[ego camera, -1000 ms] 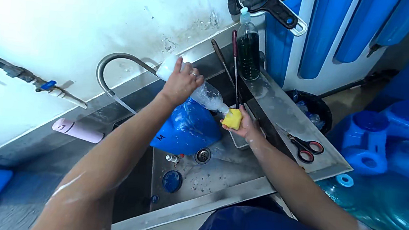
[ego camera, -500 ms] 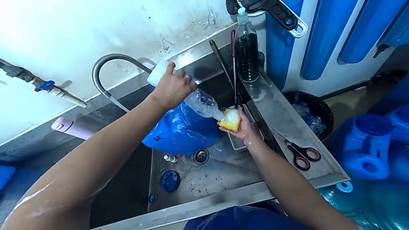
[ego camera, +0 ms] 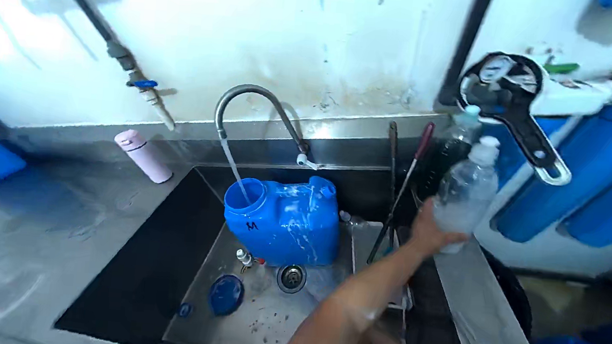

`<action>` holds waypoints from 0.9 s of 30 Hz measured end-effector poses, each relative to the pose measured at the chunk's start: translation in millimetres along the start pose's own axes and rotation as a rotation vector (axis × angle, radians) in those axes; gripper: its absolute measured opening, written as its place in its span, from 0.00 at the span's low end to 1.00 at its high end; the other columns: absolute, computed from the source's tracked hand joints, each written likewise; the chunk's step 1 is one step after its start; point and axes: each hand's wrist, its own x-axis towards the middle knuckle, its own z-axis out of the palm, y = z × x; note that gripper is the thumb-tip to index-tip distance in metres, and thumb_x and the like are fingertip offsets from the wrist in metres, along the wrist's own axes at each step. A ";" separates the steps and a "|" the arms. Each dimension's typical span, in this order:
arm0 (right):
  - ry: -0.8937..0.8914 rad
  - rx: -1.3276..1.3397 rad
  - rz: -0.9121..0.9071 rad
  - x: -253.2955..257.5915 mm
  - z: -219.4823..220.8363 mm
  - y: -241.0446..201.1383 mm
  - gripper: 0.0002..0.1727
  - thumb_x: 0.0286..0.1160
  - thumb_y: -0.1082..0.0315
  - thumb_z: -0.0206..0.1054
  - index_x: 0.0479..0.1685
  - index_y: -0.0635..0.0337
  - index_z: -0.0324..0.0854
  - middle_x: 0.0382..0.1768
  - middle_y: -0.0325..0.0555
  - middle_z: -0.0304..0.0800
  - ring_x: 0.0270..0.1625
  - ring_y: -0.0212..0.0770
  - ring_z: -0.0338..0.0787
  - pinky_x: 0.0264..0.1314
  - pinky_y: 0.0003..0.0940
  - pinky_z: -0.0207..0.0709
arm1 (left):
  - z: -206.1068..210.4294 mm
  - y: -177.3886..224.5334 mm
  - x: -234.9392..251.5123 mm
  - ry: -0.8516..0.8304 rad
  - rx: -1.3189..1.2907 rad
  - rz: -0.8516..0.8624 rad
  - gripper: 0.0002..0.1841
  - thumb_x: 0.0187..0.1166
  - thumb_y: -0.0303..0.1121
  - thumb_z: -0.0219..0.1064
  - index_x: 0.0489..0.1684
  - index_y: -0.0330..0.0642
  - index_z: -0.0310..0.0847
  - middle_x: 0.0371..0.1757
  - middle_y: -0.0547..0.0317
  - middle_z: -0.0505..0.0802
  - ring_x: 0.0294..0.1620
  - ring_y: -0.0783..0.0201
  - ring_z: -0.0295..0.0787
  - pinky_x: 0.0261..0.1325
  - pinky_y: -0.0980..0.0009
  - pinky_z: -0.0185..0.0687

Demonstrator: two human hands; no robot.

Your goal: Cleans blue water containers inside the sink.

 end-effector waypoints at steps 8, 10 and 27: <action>-0.298 -0.461 -0.010 22.0 9.6 -16.5 0.45 0.73 0.65 0.77 0.91 0.60 0.58 0.72 0.72 0.81 0.74 0.69 0.82 0.78 0.68 0.70 | -189.2 23.3 24.1 0.472 0.926 -0.122 0.56 0.61 0.51 0.84 0.92 0.38 0.57 0.91 0.26 0.57 0.92 0.26 0.46 0.83 0.22 0.46; -0.320 -0.486 -0.014 25.6 8.7 -14.4 0.49 0.70 0.66 0.78 0.93 0.57 0.54 0.74 0.69 0.80 0.75 0.67 0.81 0.79 0.66 0.70 | -288.2 13.9 32.1 0.643 1.077 -0.320 0.59 0.59 0.43 0.85 0.95 0.37 0.49 0.93 0.26 0.49 0.93 0.21 0.37 0.81 0.15 0.36; 0.700 -0.456 -0.524 91.4 -25.9 -193.4 0.37 0.79 0.61 0.70 0.85 0.69 0.63 0.71 0.65 0.81 0.71 0.55 0.84 0.76 0.53 0.75 | -381.0 65.4 -151.2 -0.258 1.240 -0.804 0.68 0.48 0.54 0.91 0.97 0.62 0.46 0.90 0.30 0.56 0.85 0.24 0.57 0.66 0.26 0.69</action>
